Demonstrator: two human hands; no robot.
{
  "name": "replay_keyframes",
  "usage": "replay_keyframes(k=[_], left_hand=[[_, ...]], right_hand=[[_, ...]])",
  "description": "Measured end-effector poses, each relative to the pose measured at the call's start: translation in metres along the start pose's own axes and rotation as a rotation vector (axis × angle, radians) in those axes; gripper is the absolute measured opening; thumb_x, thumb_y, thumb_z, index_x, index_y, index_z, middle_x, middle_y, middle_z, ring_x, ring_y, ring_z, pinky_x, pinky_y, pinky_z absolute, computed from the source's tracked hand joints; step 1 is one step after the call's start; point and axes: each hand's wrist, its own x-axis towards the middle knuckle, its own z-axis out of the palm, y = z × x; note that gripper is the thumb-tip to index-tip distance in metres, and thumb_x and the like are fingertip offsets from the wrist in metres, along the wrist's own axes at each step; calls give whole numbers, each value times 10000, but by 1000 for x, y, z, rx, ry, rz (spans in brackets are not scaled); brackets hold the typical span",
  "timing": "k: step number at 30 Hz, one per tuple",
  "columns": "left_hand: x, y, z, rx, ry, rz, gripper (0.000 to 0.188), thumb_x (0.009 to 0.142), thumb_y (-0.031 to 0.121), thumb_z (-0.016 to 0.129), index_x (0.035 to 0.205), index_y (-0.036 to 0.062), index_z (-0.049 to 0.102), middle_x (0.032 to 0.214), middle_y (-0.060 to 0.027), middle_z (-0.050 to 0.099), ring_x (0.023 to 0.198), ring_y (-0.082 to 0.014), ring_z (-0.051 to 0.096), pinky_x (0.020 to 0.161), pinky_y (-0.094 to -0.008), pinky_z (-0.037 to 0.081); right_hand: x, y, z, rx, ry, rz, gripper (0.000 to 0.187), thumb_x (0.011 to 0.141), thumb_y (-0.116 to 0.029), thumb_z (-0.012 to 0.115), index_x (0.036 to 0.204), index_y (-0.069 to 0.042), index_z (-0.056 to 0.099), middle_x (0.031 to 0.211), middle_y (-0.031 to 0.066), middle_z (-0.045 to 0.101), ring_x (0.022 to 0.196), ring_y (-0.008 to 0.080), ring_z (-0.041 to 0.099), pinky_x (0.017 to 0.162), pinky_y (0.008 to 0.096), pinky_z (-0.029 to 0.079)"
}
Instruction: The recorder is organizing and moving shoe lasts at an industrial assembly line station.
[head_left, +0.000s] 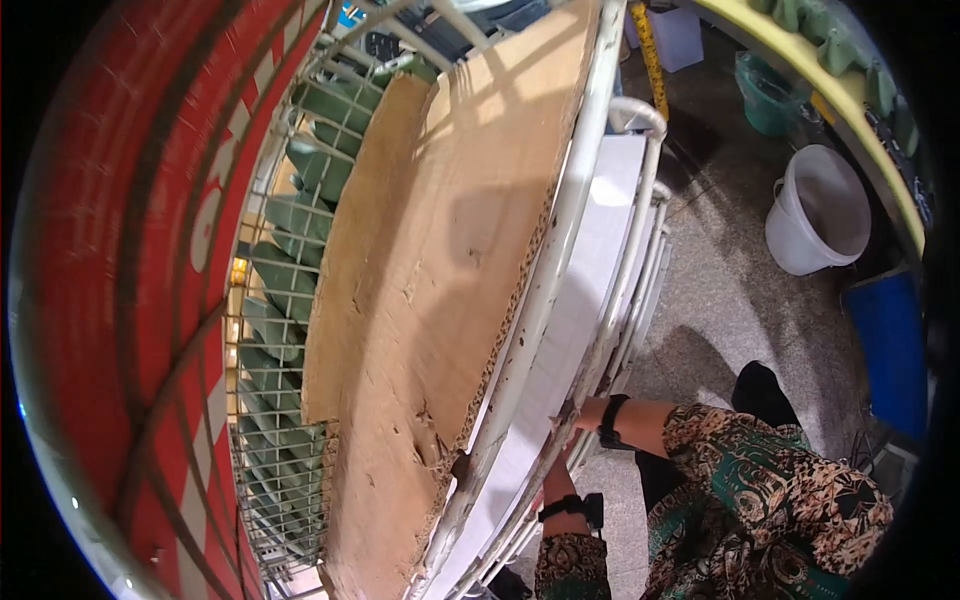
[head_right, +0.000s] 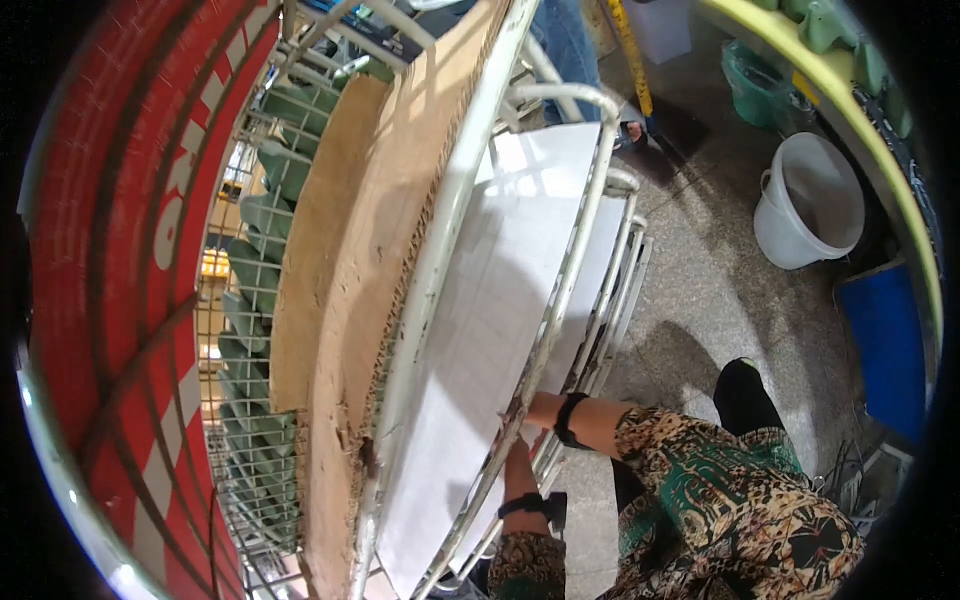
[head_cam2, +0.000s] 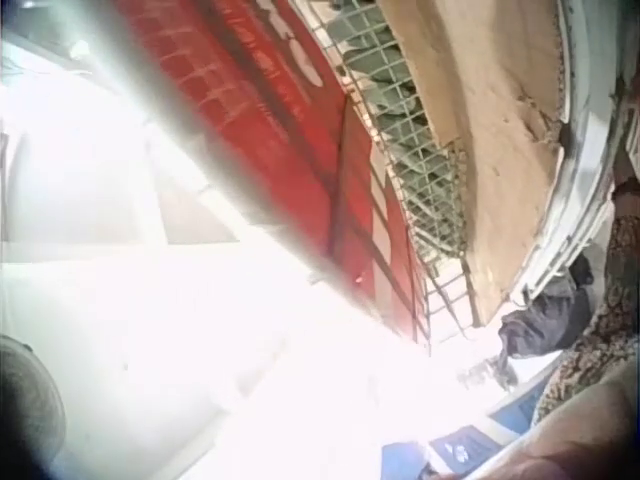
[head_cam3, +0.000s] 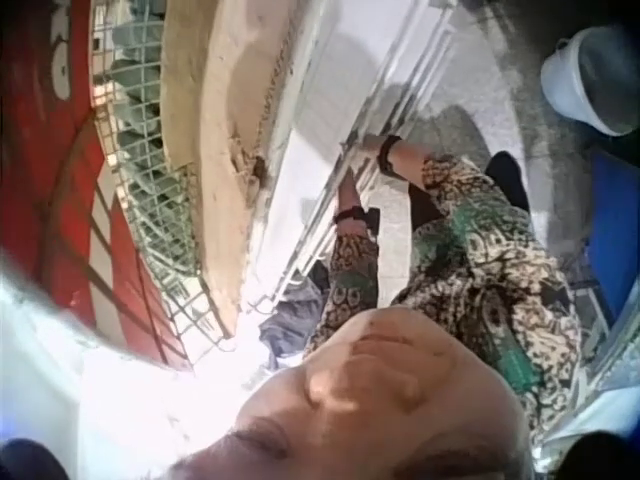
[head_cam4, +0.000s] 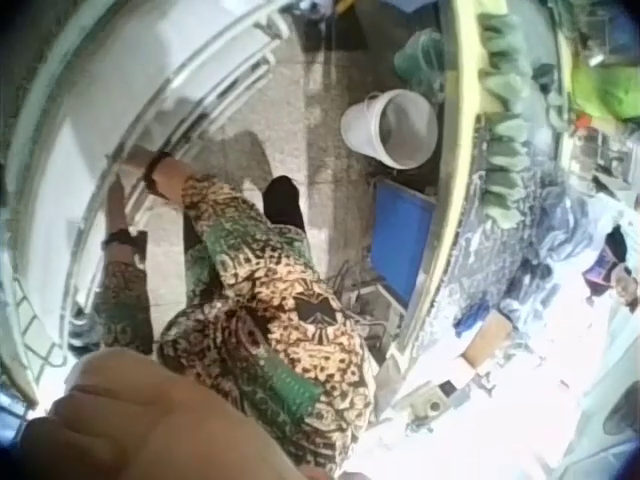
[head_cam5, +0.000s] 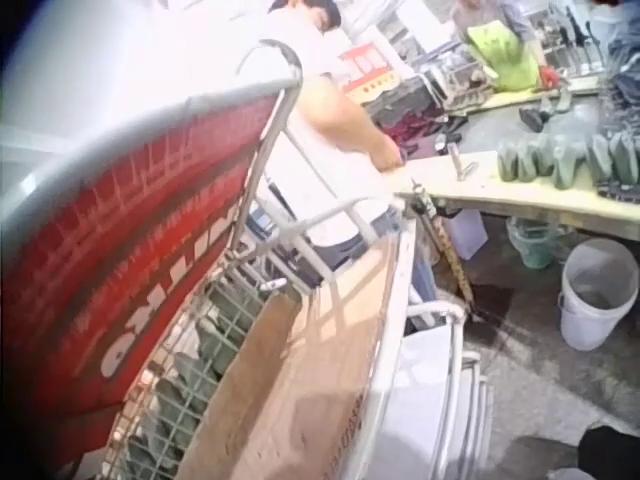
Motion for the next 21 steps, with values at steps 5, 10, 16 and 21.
replay_keyframes(k=[5, 10, 16, 21], left_hand=[[-40, 22, 44, 71, -49, -145, 444, 851, 76, 555, 1264, -14, 419, 1164, -173, 530, 937, -311, 578, 781, -426, 488], [-95, 77, 63, 814, -15, 7, 629, 772, 64, 614, 1320, -65, 334, 1220, -257, 492, 1066, -354, 526, 891, -440, 440], [-128, 87, 57, 851, -329, -49, 547, 792, 53, 589, 1292, -34, 383, 1196, -225, 489, 1009, -348, 520, 867, -422, 420], [-167, 136, 150, 605, -840, -310, 494, 762, -51, 568, 1242, -46, 453, 1155, -141, 533, 1020, -227, 516, 906, -323, 390]], right_hand=[[-46, -26, -75, 12, -221, 761, 438, 775, -239, 670, 1122, 10, 575, 1050, 149, 603, 896, 219, 559, 791, 373, 453], [-124, -117, -174, 104, -37, 879, 658, 739, -334, 652, 1261, 23, 470, 1202, 182, 546, 1092, 263, 521, 914, 342, 418], [-264, -214, -264, 104, 392, 788, 636, 784, -325, 632, 1278, 33, 450, 1219, 155, 521, 1104, 240, 495, 923, 341, 410], [-355, -298, -295, 526, 908, 522, 518, 806, -265, 629, 1235, -3, 501, 1139, 101, 576, 1081, 174, 525, 922, 356, 425]])
